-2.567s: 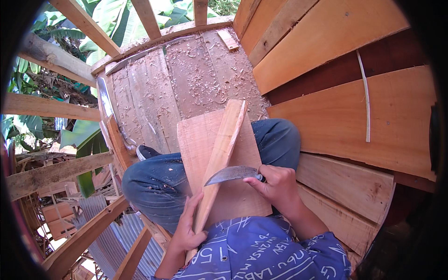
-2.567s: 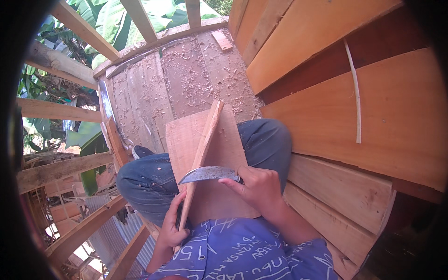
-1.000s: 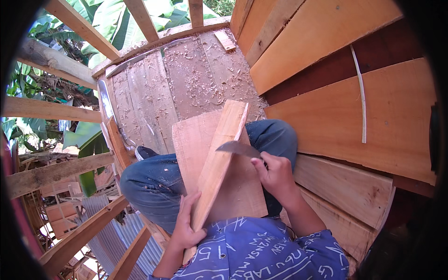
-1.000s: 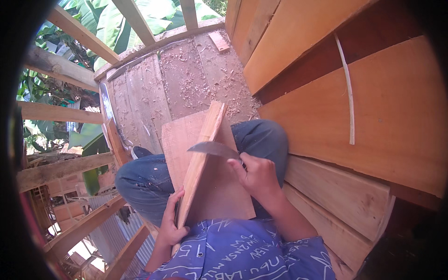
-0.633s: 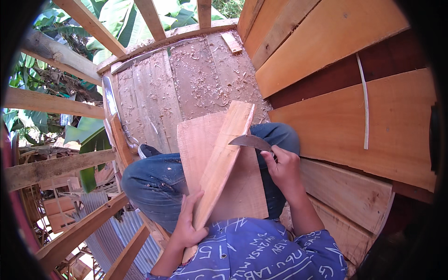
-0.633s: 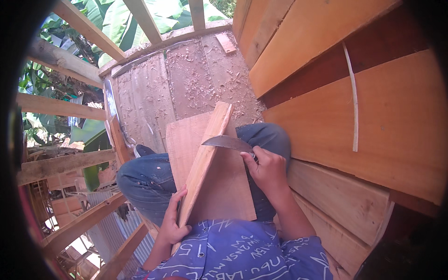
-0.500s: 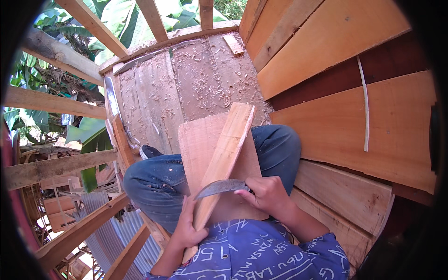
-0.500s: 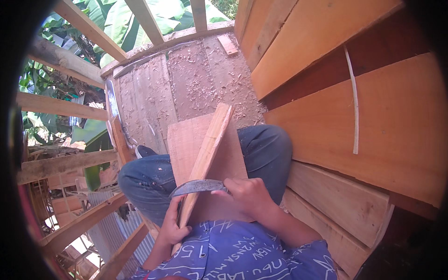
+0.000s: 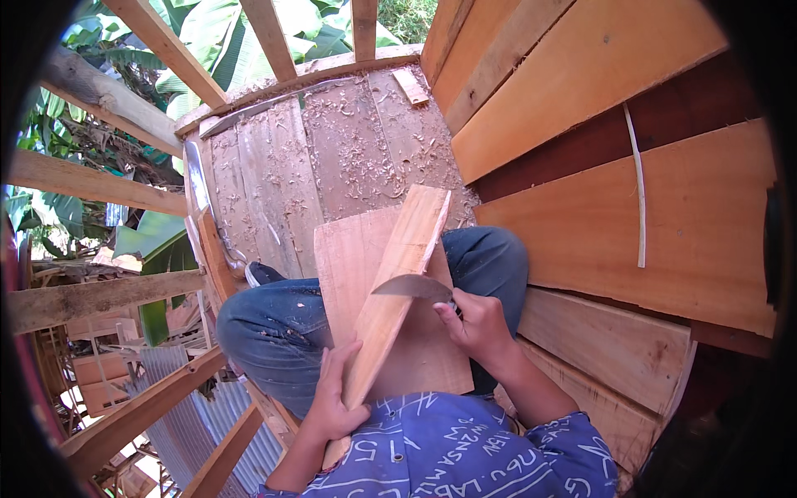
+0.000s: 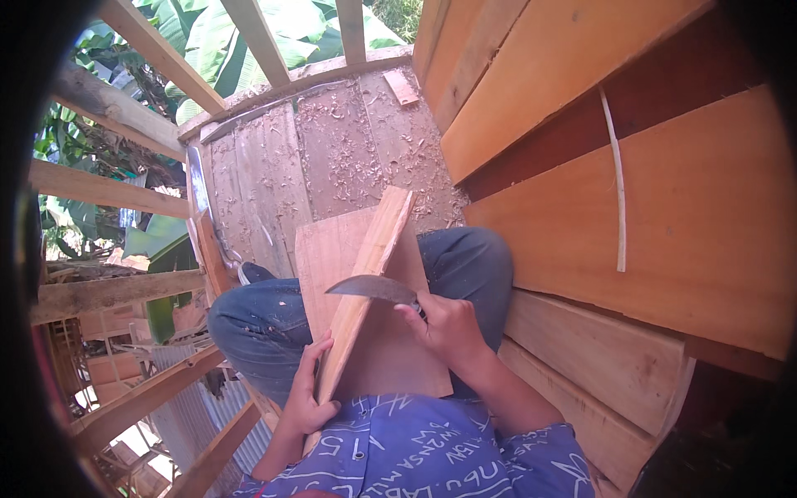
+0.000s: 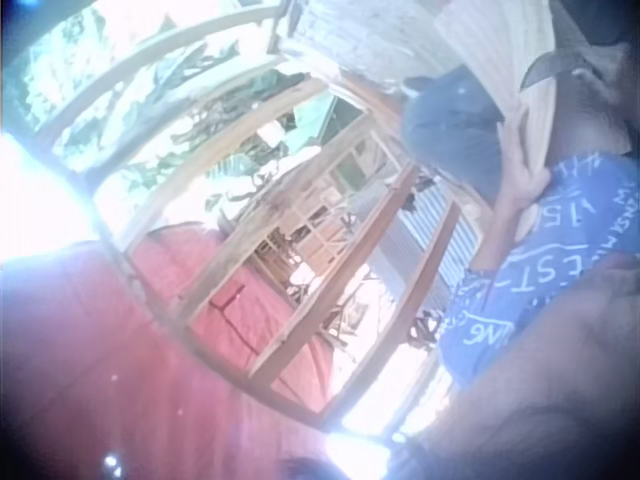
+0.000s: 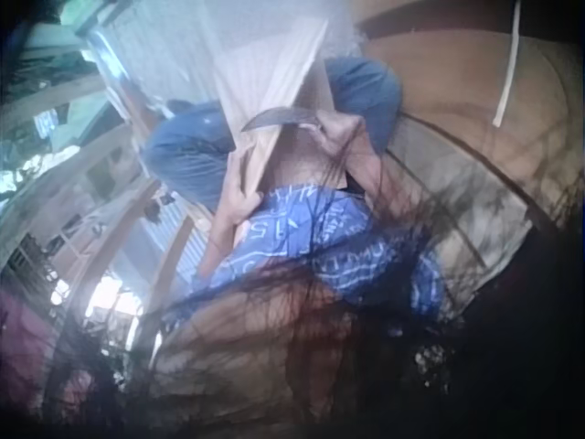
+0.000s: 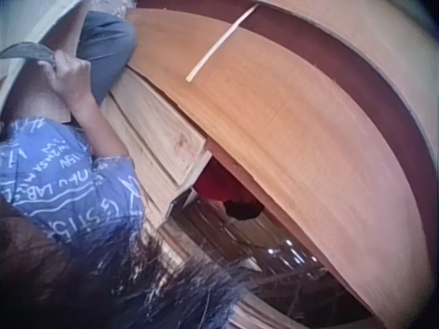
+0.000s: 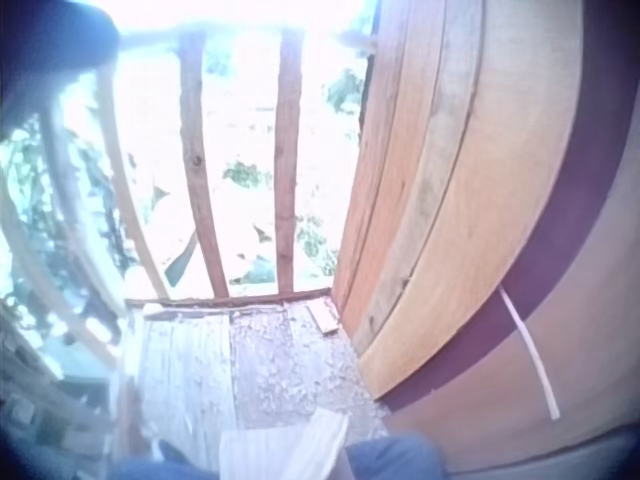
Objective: The person sits cross-legged on a wooden floor and uses a curved knife to carve a rectangular piece of wood. They hold the wood with their left hand and repeatedly shave off thin layers with the knife in their right hand, creating wood shavings.
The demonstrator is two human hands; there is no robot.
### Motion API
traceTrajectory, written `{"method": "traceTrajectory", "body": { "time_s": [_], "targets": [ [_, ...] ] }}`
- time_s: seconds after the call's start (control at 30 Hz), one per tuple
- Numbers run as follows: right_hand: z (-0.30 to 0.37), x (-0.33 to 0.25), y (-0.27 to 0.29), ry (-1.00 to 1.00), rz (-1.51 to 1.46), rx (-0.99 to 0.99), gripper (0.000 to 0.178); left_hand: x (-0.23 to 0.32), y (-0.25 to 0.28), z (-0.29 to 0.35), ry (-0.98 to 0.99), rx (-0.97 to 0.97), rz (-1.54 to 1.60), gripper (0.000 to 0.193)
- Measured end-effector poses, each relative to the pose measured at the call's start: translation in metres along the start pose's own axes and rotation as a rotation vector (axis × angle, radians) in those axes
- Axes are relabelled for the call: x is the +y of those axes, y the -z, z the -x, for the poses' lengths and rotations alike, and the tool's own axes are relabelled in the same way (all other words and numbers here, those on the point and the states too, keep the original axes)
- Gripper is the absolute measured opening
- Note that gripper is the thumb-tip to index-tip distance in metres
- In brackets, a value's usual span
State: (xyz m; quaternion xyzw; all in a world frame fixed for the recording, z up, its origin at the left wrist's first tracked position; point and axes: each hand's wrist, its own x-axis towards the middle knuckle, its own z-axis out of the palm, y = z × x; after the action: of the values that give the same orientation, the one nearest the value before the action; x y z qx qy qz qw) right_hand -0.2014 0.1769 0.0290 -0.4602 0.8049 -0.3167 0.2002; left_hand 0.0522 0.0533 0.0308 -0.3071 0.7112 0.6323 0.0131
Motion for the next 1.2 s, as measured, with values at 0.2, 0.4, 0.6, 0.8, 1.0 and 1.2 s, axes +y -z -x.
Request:
{"method": "traceTrajectory", "body": {
  "time_s": [0.2, 0.4, 0.6, 0.8, 1.0, 1.2],
  "targets": [
    [-0.01, 0.018, -0.002, -0.086, -0.011, 0.123, 0.041, 0.001, -0.001, 0.002, -0.018, 0.003, -0.04, 0.094],
    [-0.002, 0.01, 0.002, -0.102, -0.168, 0.037, 0.04, 0.001, 0.001, 0.001, -0.006, -0.014, -0.066, 0.094],
    [0.011, 0.007, -0.008, 0.135, -0.124, -0.042, 0.044, 0.004, 0.001, -0.001, -0.004, -0.012, -0.019, 0.094],
    [-0.006, 0.022, 0.005, -0.256, -0.198, 0.093, 0.039, 0.002, -0.002, 0.0, 0.004, 0.017, -0.024, 0.093],
    [0.001, 0.015, -0.002, -0.124, -0.221, 0.089, 0.038, 0.003, -0.004, 0.001, -0.002, 0.012, 0.002, 0.093],
    [0.004, 0.009, -0.01, 0.046, -0.09, 0.03, 0.041, 0.006, -0.004, -0.003, -0.001, -0.009, 0.06, 0.094]
  ]
}}
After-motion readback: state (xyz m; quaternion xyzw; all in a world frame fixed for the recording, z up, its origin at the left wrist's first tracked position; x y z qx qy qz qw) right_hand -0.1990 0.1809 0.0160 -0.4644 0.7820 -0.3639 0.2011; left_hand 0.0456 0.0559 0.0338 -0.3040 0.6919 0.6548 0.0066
